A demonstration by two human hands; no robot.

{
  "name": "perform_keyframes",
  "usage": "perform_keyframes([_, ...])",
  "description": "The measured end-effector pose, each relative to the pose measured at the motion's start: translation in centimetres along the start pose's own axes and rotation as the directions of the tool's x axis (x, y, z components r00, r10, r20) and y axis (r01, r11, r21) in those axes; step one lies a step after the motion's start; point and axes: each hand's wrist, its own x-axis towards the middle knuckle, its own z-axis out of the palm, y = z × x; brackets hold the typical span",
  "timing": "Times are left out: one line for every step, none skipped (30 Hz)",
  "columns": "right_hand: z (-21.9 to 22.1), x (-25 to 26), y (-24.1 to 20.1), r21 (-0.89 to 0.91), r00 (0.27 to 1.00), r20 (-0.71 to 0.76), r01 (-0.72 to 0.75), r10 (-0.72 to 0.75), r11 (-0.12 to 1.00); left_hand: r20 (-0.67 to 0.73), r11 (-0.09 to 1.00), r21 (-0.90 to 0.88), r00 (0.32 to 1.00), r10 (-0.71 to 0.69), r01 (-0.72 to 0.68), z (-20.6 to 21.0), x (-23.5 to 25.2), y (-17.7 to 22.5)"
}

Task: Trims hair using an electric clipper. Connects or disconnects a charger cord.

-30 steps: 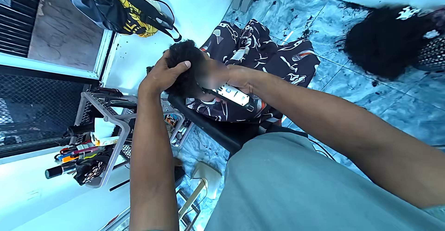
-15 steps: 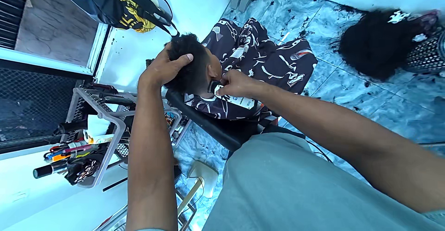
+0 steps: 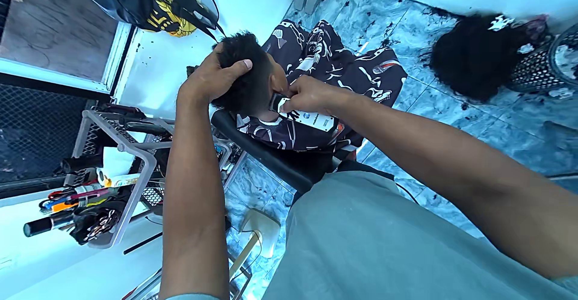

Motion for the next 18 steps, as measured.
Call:
perform_keyframes([-0.2,-0.2,-0.3,0.071,1.000,0.010,-0.005,0.004,0.997,0.003,1.000,0.001,1.000,0.005,-0.005,0.0,0.0,0.0])
perform_keyframes([-0.3,-0.4,-0.6,0.156,1.000,0.025,-0.003,0.000,0.988,0.004,1.000,0.000,1.000,0.009,-0.009,0.1,0.1,0.0])
perform_keyframes([-0.4,-0.7,-1.0,0.211,0.999,0.037,0.002,-0.010,0.977,0.007,1.000,-0.002,1.000,0.008,-0.008,0.1,0.1,0.0])
perform_keyframes([-0.3,-0.8,-1.2,0.204,0.999,0.038,0.005,-0.013,0.979,0.006,1.000,-0.004,1.000,0.004,-0.004,0.1,0.0,-0.1])
perform_keyframes([-0.2,-0.8,-1.1,0.140,1.000,0.024,0.004,-0.008,0.990,0.003,1.000,-0.004,1.000,0.004,-0.004,0.1,0.0,-0.1])
perform_keyframes([-0.1,-0.6,-0.9,0.063,1.000,0.003,-0.004,0.004,0.998,0.004,1.000,-0.002,1.000,0.002,-0.002,0.1,0.0,-0.1])
perform_keyframes([-0.2,-0.5,-0.7,0.027,1.000,-0.006,-0.015,0.015,1.000,0.005,1.000,-0.001,1.000,0.000,0.000,0.1,0.1,-0.1])
perform_keyframes([-0.2,-0.5,-0.8,0.055,1.000,0.003,-0.028,0.028,0.998,0.007,1.000,-0.002,1.000,0.002,-0.002,0.1,0.1,-0.1])
perform_keyframes([-0.3,-0.6,-1.0,0.144,0.999,0.026,-0.036,0.032,0.989,0.009,1.000,-0.004,1.000,0.005,-0.005,0.1,0.1,0.0])
perform_keyframes([-0.3,-0.8,-1.3,0.260,0.998,0.056,-0.037,0.023,0.965,0.010,1.000,-0.005,1.000,0.005,-0.005,0.1,0.1,-0.1])
perform_keyframes([-0.2,-1.0,-1.5,0.332,0.997,0.076,-0.041,0.016,0.942,0.008,1.000,0.001,1.000,0.004,-0.004,0.1,0.1,-0.2])
perform_keyframes([0.0,-0.9,-1.4,0.325,0.997,0.074,-0.041,0.018,0.945,0.006,1.000,0.010,1.000,-0.002,0.002,0.0,0.1,-0.3])
perform_keyframes([0.1,-0.8,-1.2,0.261,0.998,0.053,-0.049,0.036,0.964,0.003,1.000,0.019,1.000,-0.007,0.007,0.0,0.1,-0.3])
perform_keyframes([0.2,-0.7,-1.0,0.201,0.997,0.037,-0.068,0.062,0.977,0.001,1.000,0.025,1.000,-0.011,0.011,0.0,0.2,-0.3])
perform_keyframes([0.2,-0.6,-0.9,0.199,0.996,0.043,-0.080,0.073,0.977,0.002,1.000,0.026,1.000,-0.012,0.012,0.0,0.2,-0.3])
perform_keyframes([0.0,-0.7,-1.0,0.273,0.995,0.064,-0.087,0.072,0.958,0.002,1.000,0.025,1.000,-0.010,0.010,0.0,0.2,-0.3])
perform_keyframes([-0.1,-0.9,-1.4,0.369,0.994,0.087,-0.092,0.064,0.925,0.000,1.000,0.027,1.000,-0.008,0.008,0.0,0.3,-0.3])
perform_keyframes([-0.1,-1.1,-1.9,0.441,0.993,0.102,-0.095,0.055,0.893,0.000,1.000,0.027,1.000,-0.006,0.006,0.0,0.3,-0.4])
